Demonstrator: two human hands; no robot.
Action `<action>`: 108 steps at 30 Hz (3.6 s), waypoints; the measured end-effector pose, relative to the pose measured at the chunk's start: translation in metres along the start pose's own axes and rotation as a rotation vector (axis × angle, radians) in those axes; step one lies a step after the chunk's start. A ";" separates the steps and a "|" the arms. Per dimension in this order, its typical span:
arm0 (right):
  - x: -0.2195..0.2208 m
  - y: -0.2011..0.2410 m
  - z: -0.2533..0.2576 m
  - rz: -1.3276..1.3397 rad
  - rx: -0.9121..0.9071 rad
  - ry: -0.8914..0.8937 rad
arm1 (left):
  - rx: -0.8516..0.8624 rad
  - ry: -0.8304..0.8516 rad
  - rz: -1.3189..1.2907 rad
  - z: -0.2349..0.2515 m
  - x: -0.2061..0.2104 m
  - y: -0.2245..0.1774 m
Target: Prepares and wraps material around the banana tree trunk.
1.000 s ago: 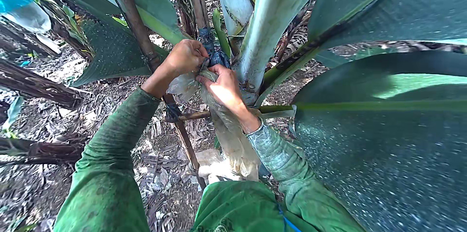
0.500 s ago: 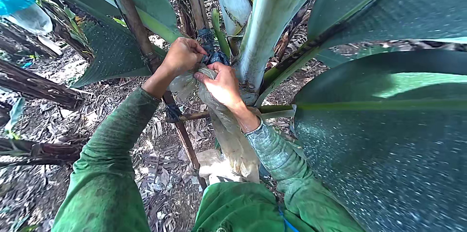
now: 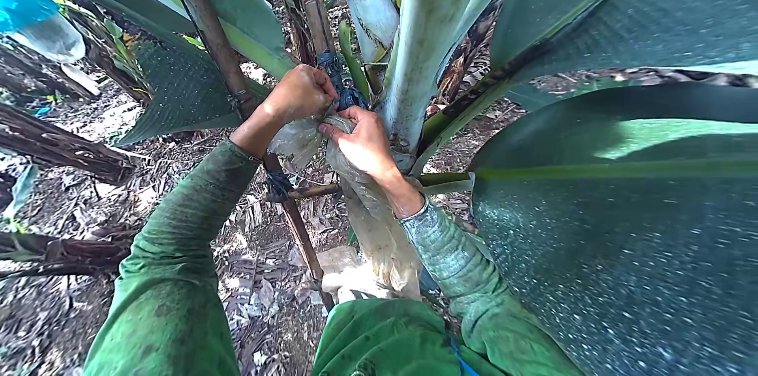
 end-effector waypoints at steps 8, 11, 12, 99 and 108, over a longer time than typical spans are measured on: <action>0.015 0.014 0.009 -0.182 0.013 -0.057 | -0.144 -0.081 -0.287 -0.007 0.009 0.019; 0.020 0.014 0.002 -0.177 -0.011 -0.064 | -0.179 -0.076 -0.484 -0.010 0.014 0.026; 0.021 0.012 0.004 -0.201 -0.032 -0.089 | -0.182 -0.062 -0.535 -0.009 0.016 0.029; 0.004 -0.024 0.013 -0.024 -0.150 0.033 | -0.028 -0.199 -0.337 -0.025 0.026 0.021; -0.004 -0.015 0.012 -0.029 -0.172 0.113 | -0.119 -0.136 -0.866 -0.020 0.045 0.031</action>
Point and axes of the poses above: each hand's wrist, its own z-axis towards the middle knuckle, its own x-axis out of the palm, y = z × x, the point moved 10 cm from there along z, towards the middle knuckle, and after that the axes turned 7 degrees about -y, right-handed, at the moved point
